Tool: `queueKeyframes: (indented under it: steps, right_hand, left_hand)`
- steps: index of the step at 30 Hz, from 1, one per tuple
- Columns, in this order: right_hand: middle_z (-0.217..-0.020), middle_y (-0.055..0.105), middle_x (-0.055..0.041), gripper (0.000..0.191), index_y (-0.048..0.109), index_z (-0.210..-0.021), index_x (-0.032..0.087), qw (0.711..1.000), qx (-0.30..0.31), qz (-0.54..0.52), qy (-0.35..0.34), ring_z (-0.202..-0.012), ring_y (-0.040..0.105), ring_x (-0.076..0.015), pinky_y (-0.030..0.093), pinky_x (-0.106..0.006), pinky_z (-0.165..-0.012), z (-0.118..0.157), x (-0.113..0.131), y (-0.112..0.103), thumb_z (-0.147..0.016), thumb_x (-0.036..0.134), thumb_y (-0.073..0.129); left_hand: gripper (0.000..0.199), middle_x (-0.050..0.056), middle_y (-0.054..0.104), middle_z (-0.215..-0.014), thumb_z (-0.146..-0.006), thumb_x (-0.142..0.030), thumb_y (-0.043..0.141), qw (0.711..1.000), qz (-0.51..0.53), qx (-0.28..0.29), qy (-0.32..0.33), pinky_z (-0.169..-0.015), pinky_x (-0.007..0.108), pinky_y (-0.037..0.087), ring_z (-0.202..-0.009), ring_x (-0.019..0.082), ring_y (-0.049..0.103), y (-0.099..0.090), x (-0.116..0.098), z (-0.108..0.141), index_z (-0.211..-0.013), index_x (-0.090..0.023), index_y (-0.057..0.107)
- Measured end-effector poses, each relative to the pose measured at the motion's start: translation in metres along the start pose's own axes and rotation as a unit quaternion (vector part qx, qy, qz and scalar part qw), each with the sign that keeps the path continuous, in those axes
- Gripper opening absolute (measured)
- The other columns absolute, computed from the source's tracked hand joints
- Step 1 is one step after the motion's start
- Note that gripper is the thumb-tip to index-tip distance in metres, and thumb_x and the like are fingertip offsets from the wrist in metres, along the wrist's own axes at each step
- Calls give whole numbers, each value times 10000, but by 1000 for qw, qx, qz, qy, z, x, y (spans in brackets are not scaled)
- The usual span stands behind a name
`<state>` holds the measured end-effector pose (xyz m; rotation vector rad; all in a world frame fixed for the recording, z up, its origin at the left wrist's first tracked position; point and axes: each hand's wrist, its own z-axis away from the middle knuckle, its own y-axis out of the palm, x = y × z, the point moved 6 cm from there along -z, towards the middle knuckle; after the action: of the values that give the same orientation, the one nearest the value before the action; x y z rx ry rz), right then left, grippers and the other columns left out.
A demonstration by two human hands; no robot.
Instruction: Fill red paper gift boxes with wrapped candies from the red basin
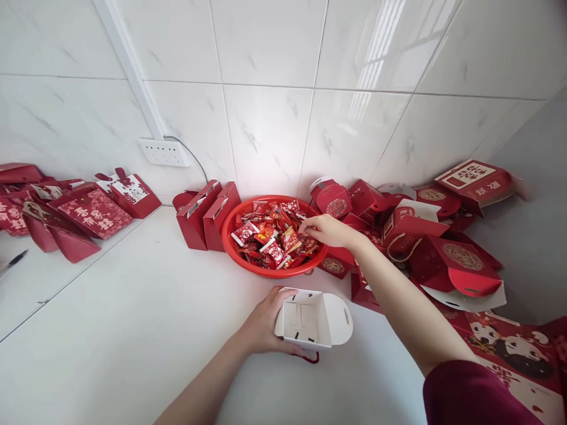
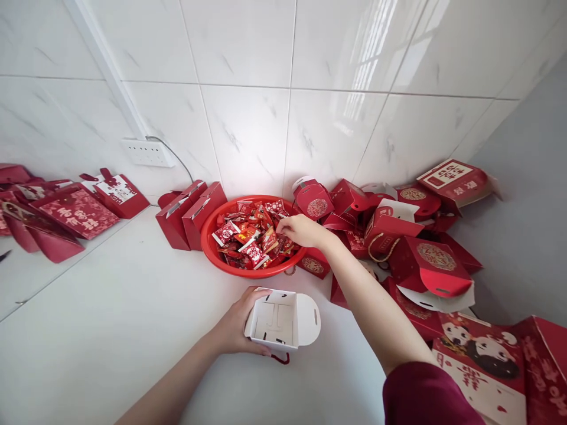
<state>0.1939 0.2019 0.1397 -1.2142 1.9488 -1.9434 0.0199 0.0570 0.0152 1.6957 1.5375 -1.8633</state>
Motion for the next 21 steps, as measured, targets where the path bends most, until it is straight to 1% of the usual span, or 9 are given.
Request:
queueKeyframes:
  steps: [3,6,8,9,12,14,16,18,21]
  right_hand:
    - [-1057,748,-35,267,724,-1017,213,999,-30,27,10,-966,689,-196,492,-295,-896,-4,10,1,-915,122,494]
    - [-1142,724,-66,218,716,-1071,227,998,-43,50,14,-1064,661,-230,474,-339,-940,-8,18,14,-949,241,536]
    - [-1114,728,-62,167,734,-1016,245,997,-36,62,13,-1066,659,-242,465,-372,-961,-7,22,26,-930,296,600]
    - [-1090,730,-57,137,743,-973,247,997,-32,68,13,-1067,658,-245,455,-391,-982,-5,23,29,-915,291,626]
    - [-1163,699,-81,160,741,-967,223,995,-57,83,27,-1163,612,-260,386,-463,-1071,12,27,27,-937,225,584]
    - [-1295,632,-112,215,722,-1053,202,991,-106,72,34,-1248,556,-266,368,-477,-1097,33,35,14,-974,220,522]
    - [-1347,595,-116,227,703,-1105,201,986,-161,26,23,-1259,548,-255,406,-445,-1082,58,49,-3,-990,252,515]
    - [-1351,591,-99,227,689,-1119,217,982,-186,-28,2,-1263,547,-236,422,-419,-1083,85,67,-17,-1006,272,500]
    - [-1294,630,-70,217,663,-1145,240,983,-171,-69,-15,-1207,583,-214,466,-383,-1037,120,92,-27,-1018,272,490]
  left_hand:
    - [1143,112,427,-1444,-513,-512,926,1000,-15,17,-20,-1095,470,442,-1321,330,474,-1,-6,2,-1477,-332,339]
    - [1185,128,314,-1553,-520,-565,910,997,-56,46,-35,-1140,519,388,-1422,394,352,-7,-19,10,-1518,-336,315]
    - [1105,107,230,-1613,-584,-623,859,995,-80,58,-33,-1167,527,350,-1456,413,294,-18,-34,17,-1522,-353,341]
    - [1000,89,233,-1620,-655,-640,808,994,-87,52,-29,-1172,509,348,-1455,399,307,-27,-43,19,-1511,-363,370]
    - [548,60,449,-1505,-910,-554,587,994,-105,-38,-18,-1146,412,390,-1369,295,455,-72,-65,18,-1414,-354,506]
    - [355,57,587,-1357,-965,-455,527,981,-147,-120,-31,-1102,371,424,-1264,249,548,-110,-69,8,-1274,-308,618]
    - [309,56,669,-1218,-953,-435,526,960,-193,-192,-64,-992,333,494,-1120,229,629,-148,-61,-11,-1162,-266,679]
    - [293,43,705,-1168,-925,-407,528,935,-240,-222,-136,-911,301,522,-1047,217,659,-178,-41,-36,-1097,-249,704]
    - [260,47,755,-1061,-877,-326,540,923,-263,-210,-188,-860,305,523,-974,230,685,-198,-14,-82,-1001,-220,742]
